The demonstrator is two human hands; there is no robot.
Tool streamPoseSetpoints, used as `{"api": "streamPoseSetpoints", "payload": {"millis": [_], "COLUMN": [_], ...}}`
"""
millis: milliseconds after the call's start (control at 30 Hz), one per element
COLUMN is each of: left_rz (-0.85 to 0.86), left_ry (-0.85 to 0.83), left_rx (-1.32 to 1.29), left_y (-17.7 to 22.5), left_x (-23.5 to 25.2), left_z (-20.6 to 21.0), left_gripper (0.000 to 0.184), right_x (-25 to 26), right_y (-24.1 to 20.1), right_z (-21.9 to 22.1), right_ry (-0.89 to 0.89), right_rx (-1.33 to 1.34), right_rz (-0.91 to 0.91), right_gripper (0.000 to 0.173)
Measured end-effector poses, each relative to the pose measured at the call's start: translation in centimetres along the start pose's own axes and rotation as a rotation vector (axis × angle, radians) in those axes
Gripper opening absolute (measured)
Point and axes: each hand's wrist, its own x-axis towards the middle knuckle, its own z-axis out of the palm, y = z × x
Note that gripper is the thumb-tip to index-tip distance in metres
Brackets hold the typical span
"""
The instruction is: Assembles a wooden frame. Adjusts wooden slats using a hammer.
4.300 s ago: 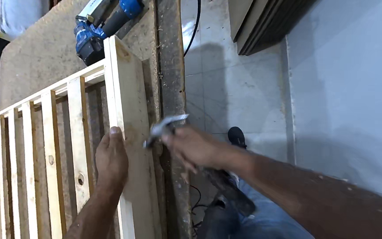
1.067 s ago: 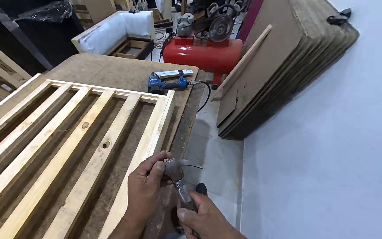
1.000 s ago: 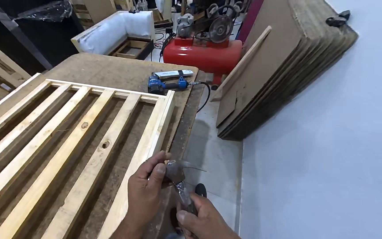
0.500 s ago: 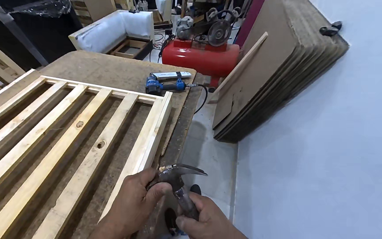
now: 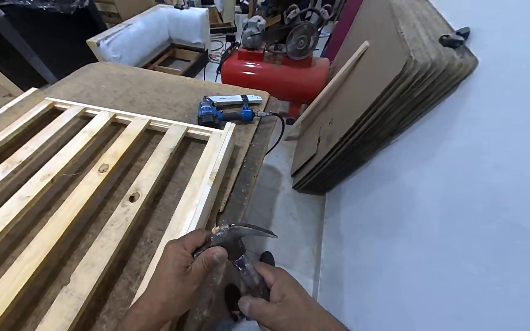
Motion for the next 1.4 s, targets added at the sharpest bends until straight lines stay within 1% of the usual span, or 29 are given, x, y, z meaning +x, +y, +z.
{"api": "streamPoseSetpoints", "payload": {"millis": [100, 233, 333, 467, 533, 633, 700, 833, 900, 1067, 1200, 1333, 1400], "left_rz": [-0.04, -0.053, 0.012, 0.184, 0.223, 0.249, 0.282, 0.327, 0.339, 0.385, 0.372, 0.297, 0.265], "left_ry": [0.02, -0.043, -0.082, -0.016, 0.0, 0.012, 0.024, 0.024, -0.001, -0.103, -0.109, -0.141, -0.131], "left_rx": [-0.04, -0.078, -0.093, 0.1, 0.211, 0.308, 0.333, 0.401, 0.378, 0.326, 0.3, 0.278, 0.3], "left_y": [-0.2, -0.6, -0.8, 0.0, 0.4, 0.8, 0.9, 1.2, 1.1, 0.7, 0.5, 0.4, 0.4], "left_x": [-0.3, -0.5, -0.4, -0.7, -1.2, -2.0, -2.5, -2.9, -2.8, -2.2, -2.3, -2.9, -3.2], "left_z": [0.6, 0.2, -0.2, 0.5, 1.4, 2.2, 2.6, 2.8, 2.5, 1.3, 1.2, 1.4, 1.7], "left_gripper": [0.05, 0.049, 0.045, 0.053, 0.057, 0.06, 0.06, 0.059, 0.058, 0.056, 0.056, 0.057, 0.06], "right_x": [-0.1, -0.2, -0.1, 0.4, 0.8, 0.7, 0.3, -0.1, -0.1, 0.3, 0.4, 0.2, 0.2], "right_y": [0.1, 0.4, 0.4, 1.3, 2.2, 3.0, 2.8, 2.9, 3.1, 3.8, 4.1, 4.2, 4.5], "right_z": [0.1, -0.2, -0.8, -1.5, -1.5, -1.3, -1.1, -0.9, -1.0, -1.1, -1.0, -1.2, -1.1], "right_ry": [0.002, -0.022, -0.048, 0.014, 0.073, 0.126, 0.153, 0.191, 0.18, 0.132, 0.118, 0.162, 0.185], "right_rx": [0.007, -0.013, -0.057, -0.244, -0.327, -0.379, -0.402, -0.451, -0.449, -0.311, -0.256, -0.316, -0.334], "right_rz": [0.04, 0.05, 0.007, -0.097, -0.139, -0.186, -0.152, -0.031, -0.031, -0.265, -0.316, -0.309, -0.326], "right_gripper": [0.023, 0.025, 0.028, 0.026, 0.024, 0.027, 0.028, 0.025, 0.026, 0.021, 0.019, 0.02, 0.02]}}
